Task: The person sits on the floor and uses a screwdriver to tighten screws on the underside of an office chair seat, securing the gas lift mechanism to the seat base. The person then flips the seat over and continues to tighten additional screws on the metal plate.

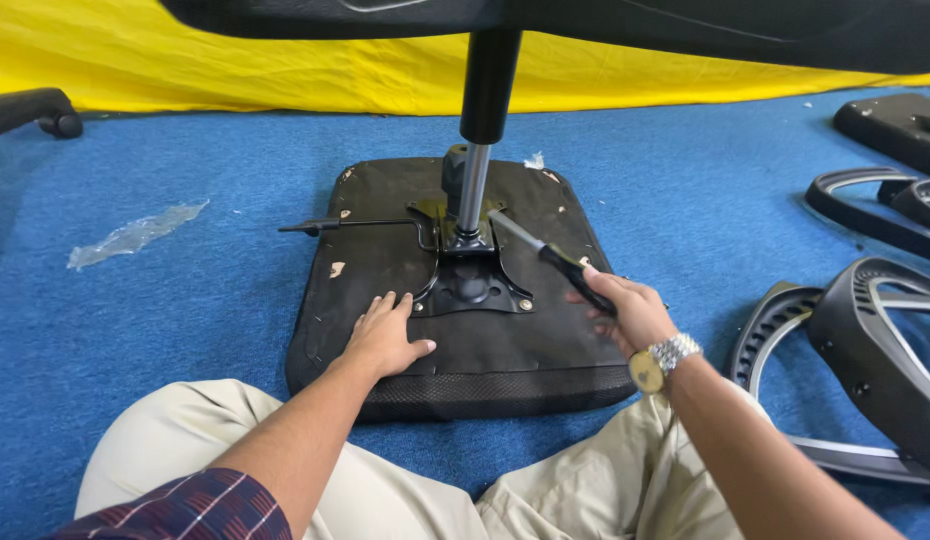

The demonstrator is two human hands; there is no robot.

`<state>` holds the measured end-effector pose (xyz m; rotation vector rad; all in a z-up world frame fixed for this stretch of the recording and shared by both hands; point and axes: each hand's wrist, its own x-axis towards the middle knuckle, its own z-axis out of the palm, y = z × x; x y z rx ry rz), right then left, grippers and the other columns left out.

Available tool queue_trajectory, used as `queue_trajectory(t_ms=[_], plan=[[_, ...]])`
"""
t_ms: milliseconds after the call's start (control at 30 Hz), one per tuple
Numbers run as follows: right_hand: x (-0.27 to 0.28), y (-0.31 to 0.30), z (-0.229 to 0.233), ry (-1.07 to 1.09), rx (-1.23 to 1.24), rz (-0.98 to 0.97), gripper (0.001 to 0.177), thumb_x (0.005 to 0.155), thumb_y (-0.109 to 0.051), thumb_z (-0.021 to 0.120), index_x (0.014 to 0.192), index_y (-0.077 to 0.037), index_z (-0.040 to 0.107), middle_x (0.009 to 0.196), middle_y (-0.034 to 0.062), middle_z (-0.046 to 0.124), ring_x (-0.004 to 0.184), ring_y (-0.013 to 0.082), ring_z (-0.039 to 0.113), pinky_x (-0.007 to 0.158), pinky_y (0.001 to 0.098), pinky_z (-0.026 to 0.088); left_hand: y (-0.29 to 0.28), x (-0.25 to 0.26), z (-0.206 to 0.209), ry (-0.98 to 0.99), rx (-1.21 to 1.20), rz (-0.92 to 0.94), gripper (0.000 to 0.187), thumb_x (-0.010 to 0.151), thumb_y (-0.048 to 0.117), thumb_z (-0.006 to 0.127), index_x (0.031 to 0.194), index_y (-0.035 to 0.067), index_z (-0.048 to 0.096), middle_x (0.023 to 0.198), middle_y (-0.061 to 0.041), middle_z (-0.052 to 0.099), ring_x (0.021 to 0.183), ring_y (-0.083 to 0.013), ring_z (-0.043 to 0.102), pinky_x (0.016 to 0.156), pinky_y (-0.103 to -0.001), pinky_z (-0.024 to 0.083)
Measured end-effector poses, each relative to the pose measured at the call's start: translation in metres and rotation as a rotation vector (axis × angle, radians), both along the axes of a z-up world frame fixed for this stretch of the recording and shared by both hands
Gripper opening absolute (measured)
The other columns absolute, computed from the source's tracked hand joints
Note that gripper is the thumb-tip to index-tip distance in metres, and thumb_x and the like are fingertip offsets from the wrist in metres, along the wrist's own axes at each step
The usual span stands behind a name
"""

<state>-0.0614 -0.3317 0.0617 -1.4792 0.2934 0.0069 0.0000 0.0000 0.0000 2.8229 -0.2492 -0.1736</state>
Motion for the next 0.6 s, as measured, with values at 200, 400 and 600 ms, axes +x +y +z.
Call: queue_trajectory(t_ms=[200,400,600], plan=[[0.021,0.012,-0.055,-0.05,-0.761,-0.324,0.047,0.096,-0.048,0.063,0.123,-0.011,0.072,0.102,0.0121,0.079,0.096,0.0252,0.069,0.088,0.0393,0.052,-0.005,-0.012,-0.008,-0.034,0.061,0.005,0.086,0.089,0.049,0.069,0.157,0.012,0.031,0.169,-0.011,0.02,0.157,-0.0315,0.016,0.124,-0.05,0.022],[0.025,0.022,-0.095,-0.015,-1.09,-0.302,0.051,0.094,-0.048,0.063,0.132,-0.014,0.063,0.127,0.0168,0.064,0.118,0.0426,0.055,0.099,0.0534,0.045,-0.011,-0.028,-0.011,-0.002,0.12,-0.002,0.078,0.097,0.048,0.056,0.159,0.013,0.025,0.17,-0.008,0.015,0.156,-0.0315,0.012,0.124,-0.051,0.018],[0.018,0.025,-0.106,-0.075,-1.148,-0.35,0.05,0.092,-0.043,0.066,0.132,-0.014,0.061,0.125,0.017,0.06,0.119,0.0378,0.054,0.099,0.051,0.044,-0.02,-0.042,0.001,0.033,0.198,0.001,0.073,0.1,0.049,0.05,0.161,0.018,0.023,0.17,-0.008,0.013,0.157,-0.0323,0.011,0.124,-0.052,0.02]])
